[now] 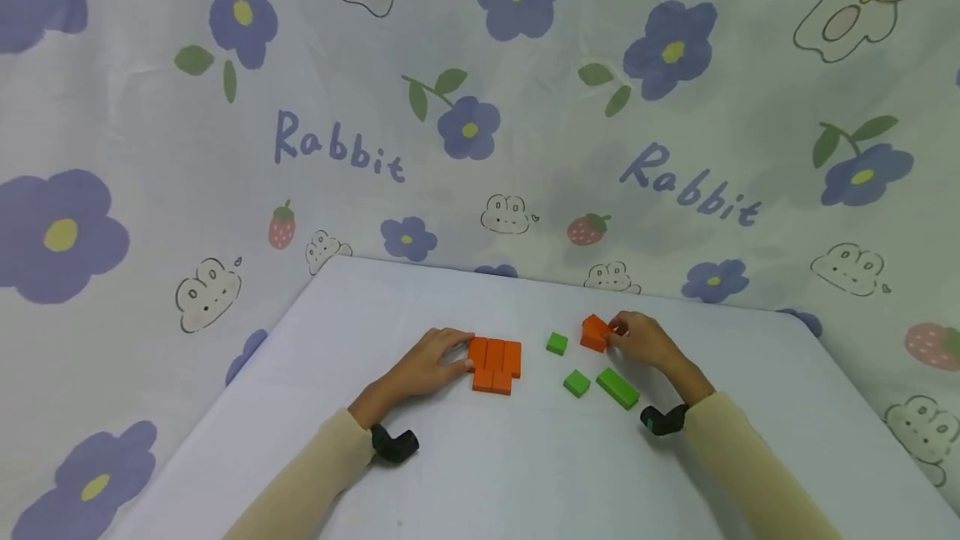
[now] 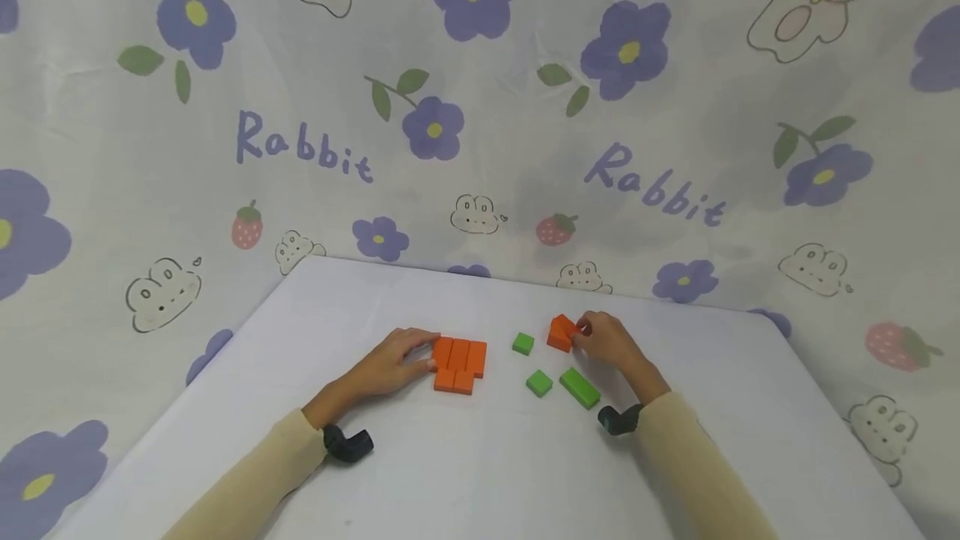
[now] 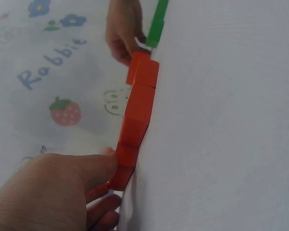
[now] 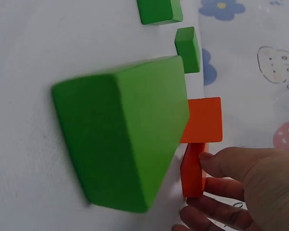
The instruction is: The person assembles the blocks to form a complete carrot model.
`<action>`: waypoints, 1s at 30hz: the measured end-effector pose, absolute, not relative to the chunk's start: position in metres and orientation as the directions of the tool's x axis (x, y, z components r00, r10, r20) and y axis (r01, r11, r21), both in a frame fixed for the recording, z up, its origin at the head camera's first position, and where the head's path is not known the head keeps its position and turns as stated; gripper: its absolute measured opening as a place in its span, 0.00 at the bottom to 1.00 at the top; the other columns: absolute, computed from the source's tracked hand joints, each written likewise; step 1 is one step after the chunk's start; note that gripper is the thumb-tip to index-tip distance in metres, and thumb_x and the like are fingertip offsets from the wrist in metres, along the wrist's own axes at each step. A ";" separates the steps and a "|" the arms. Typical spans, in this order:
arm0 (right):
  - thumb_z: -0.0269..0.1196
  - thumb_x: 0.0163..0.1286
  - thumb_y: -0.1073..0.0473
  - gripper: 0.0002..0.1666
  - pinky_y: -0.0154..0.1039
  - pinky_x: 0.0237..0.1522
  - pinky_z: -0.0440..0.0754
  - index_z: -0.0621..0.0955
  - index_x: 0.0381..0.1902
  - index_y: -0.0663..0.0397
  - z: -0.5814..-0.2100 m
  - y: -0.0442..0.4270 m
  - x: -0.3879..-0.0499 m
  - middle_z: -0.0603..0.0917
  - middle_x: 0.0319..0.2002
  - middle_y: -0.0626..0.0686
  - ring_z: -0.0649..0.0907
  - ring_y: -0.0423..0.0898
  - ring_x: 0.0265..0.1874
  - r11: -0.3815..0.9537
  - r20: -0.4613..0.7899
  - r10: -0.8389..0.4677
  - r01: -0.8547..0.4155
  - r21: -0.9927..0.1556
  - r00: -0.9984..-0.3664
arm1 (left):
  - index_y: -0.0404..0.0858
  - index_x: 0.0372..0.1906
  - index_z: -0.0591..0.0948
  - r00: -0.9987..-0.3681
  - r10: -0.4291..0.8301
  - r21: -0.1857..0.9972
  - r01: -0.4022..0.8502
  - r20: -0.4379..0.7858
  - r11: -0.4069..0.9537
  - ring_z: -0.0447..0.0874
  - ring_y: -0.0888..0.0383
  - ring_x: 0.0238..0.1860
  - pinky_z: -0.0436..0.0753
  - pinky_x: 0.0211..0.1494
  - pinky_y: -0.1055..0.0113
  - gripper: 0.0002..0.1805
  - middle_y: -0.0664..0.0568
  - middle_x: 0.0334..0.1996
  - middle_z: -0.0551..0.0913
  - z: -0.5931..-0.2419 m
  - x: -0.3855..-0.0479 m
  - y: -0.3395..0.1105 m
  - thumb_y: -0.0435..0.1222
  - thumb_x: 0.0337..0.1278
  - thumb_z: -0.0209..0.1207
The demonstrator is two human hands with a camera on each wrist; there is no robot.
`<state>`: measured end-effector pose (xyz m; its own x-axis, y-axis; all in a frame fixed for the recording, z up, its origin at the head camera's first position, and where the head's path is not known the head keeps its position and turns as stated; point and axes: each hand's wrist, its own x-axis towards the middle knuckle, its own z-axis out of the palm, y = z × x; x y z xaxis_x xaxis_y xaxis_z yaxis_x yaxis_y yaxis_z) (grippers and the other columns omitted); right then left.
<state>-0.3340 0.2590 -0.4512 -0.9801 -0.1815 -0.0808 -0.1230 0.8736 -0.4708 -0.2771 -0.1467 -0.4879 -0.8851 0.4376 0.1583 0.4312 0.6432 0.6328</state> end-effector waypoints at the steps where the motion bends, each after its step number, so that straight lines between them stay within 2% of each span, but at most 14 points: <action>1: 0.63 0.71 0.57 0.18 0.43 0.42 0.85 0.80 0.52 0.63 -0.451 0.259 -0.334 0.84 0.45 0.60 0.82 0.50 0.39 0.876 -0.081 -0.177 -0.120 -0.466 -0.981 | 0.45 0.70 0.73 -0.885 0.436 0.633 0.432 0.162 0.643 0.69 0.50 0.67 0.71 0.71 0.46 0.29 0.51 0.66 0.75 -0.488 -0.277 -0.146 0.50 0.67 0.60; 11: 0.66 0.69 0.55 0.20 0.44 0.42 0.85 0.81 0.50 0.64 -0.450 0.261 -0.333 0.84 0.44 0.61 0.81 0.50 0.38 0.888 -0.102 -0.151 -0.089 -0.451 -0.983 | 0.45 0.70 0.73 -0.889 0.434 0.637 0.420 0.145 0.647 0.68 0.50 0.68 0.70 0.72 0.47 0.29 0.51 0.67 0.75 -0.487 -0.276 -0.146 0.50 0.67 0.60; 18: 0.66 0.68 0.56 0.18 0.45 0.42 0.85 0.81 0.48 0.66 -0.451 0.261 -0.330 0.85 0.43 0.61 0.82 0.50 0.38 0.884 -0.064 -0.146 -0.102 -0.457 -0.987 | 0.46 0.70 0.73 -0.889 0.435 0.631 0.422 0.146 0.651 0.68 0.50 0.68 0.70 0.72 0.47 0.30 0.51 0.68 0.74 -0.489 -0.278 -0.147 0.50 0.68 0.60; 30: 0.66 0.67 0.57 0.21 0.41 0.35 0.85 0.79 0.48 0.71 -0.439 0.267 -0.324 0.84 0.42 0.64 0.82 0.51 0.35 0.870 0.001 -0.101 -0.089 -0.485 -0.995 | 0.46 0.70 0.73 -0.893 0.429 0.636 0.412 0.137 0.652 0.68 0.50 0.68 0.70 0.72 0.46 0.29 0.51 0.68 0.74 -0.487 -0.278 -0.147 0.49 0.67 0.61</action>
